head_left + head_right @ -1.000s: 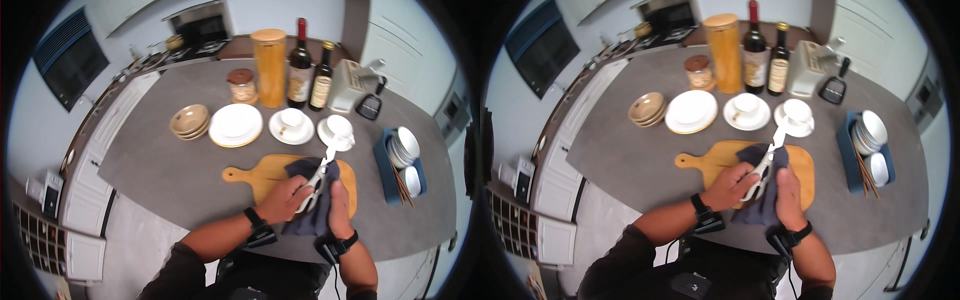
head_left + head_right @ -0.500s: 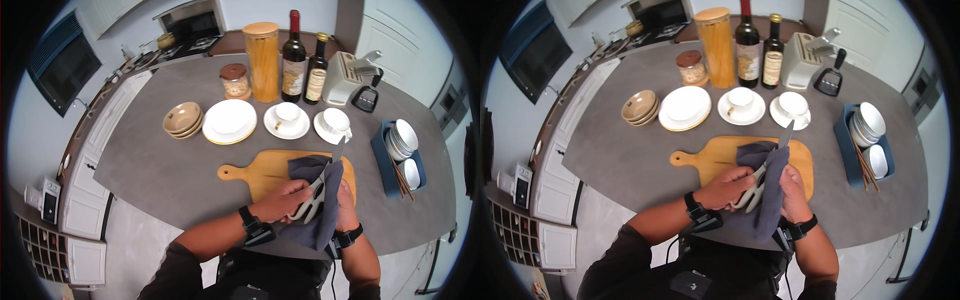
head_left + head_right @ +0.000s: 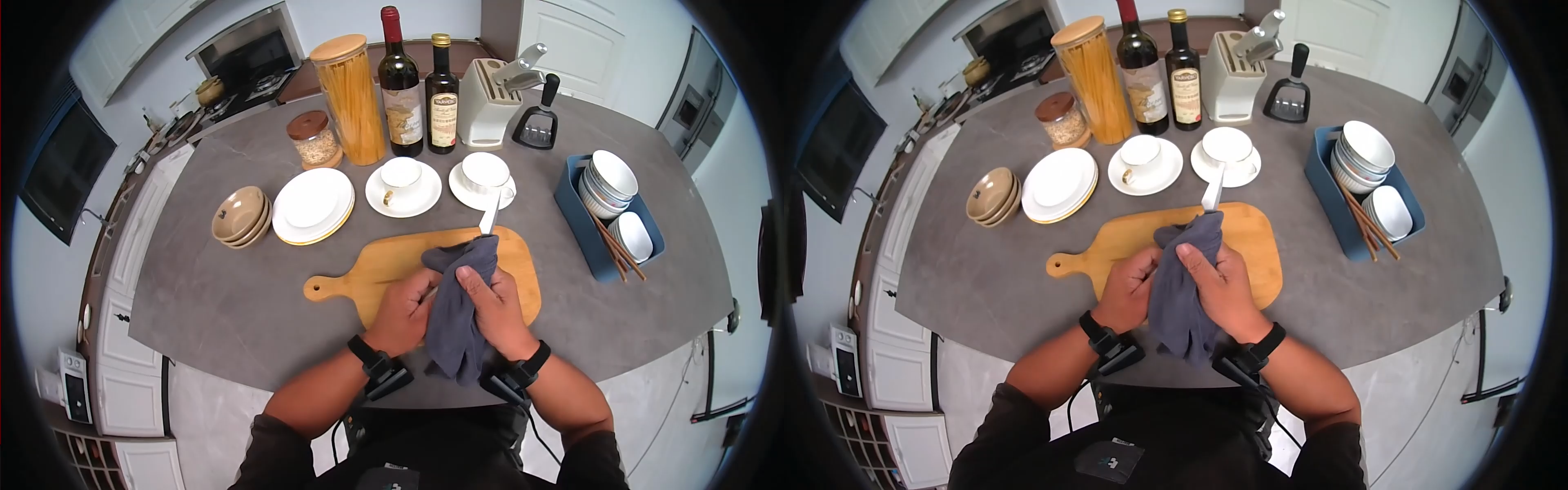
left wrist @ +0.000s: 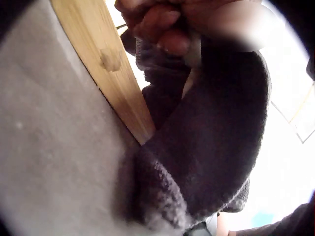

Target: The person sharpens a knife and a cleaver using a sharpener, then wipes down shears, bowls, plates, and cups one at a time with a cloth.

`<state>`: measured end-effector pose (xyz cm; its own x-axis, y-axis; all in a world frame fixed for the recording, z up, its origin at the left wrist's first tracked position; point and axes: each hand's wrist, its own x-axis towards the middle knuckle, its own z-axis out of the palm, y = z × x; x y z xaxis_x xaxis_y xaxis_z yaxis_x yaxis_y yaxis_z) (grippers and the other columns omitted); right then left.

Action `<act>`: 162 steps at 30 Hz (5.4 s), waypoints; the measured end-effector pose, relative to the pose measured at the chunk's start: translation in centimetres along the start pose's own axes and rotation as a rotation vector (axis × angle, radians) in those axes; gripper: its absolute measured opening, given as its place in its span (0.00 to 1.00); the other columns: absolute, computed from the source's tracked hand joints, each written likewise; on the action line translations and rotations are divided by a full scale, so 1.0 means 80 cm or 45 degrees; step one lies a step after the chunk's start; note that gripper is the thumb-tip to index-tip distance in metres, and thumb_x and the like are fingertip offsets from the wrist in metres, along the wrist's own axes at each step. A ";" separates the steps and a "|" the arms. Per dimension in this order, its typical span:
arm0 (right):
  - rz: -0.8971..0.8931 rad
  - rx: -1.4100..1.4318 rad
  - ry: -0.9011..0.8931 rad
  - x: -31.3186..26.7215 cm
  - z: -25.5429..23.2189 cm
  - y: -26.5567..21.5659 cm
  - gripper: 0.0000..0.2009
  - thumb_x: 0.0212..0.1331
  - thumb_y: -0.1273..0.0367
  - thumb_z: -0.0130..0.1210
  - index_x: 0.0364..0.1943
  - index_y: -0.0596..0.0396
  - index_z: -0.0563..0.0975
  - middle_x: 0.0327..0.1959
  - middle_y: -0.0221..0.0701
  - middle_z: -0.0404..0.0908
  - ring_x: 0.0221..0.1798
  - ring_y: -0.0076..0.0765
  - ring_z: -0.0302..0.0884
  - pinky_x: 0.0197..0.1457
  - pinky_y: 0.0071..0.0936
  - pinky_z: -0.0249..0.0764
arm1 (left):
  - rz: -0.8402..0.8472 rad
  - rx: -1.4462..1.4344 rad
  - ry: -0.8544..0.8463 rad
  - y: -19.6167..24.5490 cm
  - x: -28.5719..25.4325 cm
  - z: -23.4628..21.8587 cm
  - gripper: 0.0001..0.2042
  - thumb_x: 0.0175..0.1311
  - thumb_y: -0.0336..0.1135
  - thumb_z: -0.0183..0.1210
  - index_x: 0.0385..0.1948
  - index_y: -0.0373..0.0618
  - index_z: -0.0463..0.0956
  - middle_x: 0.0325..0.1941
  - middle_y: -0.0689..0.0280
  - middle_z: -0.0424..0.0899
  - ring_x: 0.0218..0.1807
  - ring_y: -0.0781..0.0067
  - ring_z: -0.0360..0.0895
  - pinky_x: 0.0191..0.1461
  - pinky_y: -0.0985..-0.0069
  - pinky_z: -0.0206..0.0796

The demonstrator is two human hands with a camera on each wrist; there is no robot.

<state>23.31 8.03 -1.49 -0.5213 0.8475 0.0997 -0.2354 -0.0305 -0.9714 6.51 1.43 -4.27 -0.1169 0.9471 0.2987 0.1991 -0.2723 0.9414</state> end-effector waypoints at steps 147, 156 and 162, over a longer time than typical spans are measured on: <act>0.487 0.495 0.098 0.009 -0.004 -0.017 0.21 0.78 0.52 0.54 0.55 0.57 0.79 0.43 0.30 0.85 0.42 0.25 0.85 0.46 0.27 0.84 | 0.092 -0.596 0.334 0.009 0.028 -0.024 0.27 0.84 0.55 0.44 0.64 0.37 0.71 0.67 0.53 0.78 0.69 0.60 0.75 0.73 0.63 0.68; 0.086 0.179 0.231 0.015 -0.014 0.004 0.17 0.80 0.57 0.54 0.54 0.58 0.79 0.46 0.23 0.82 0.45 0.15 0.76 0.51 0.19 0.75 | -0.353 -1.605 0.118 -0.001 0.027 -0.043 0.28 0.83 0.60 0.42 0.46 0.41 0.79 0.53 0.52 0.85 0.67 0.45 0.78 0.73 0.50 0.69; 0.171 0.201 0.012 0.007 -0.009 -0.003 0.20 0.80 0.55 0.52 0.58 0.59 0.78 0.49 0.24 0.83 0.49 0.16 0.77 0.55 0.20 0.76 | -0.466 -1.530 0.099 0.006 0.023 -0.042 0.28 0.83 0.61 0.42 0.43 0.43 0.78 0.41 0.55 0.84 0.57 0.44 0.83 0.65 0.52 0.73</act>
<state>23.63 8.92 -1.37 -0.5490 0.8352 -0.0310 -0.2902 -0.2252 -0.9301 3.12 2.43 -2.73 -0.0432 0.9983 -0.0393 -0.8622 -0.0174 0.5062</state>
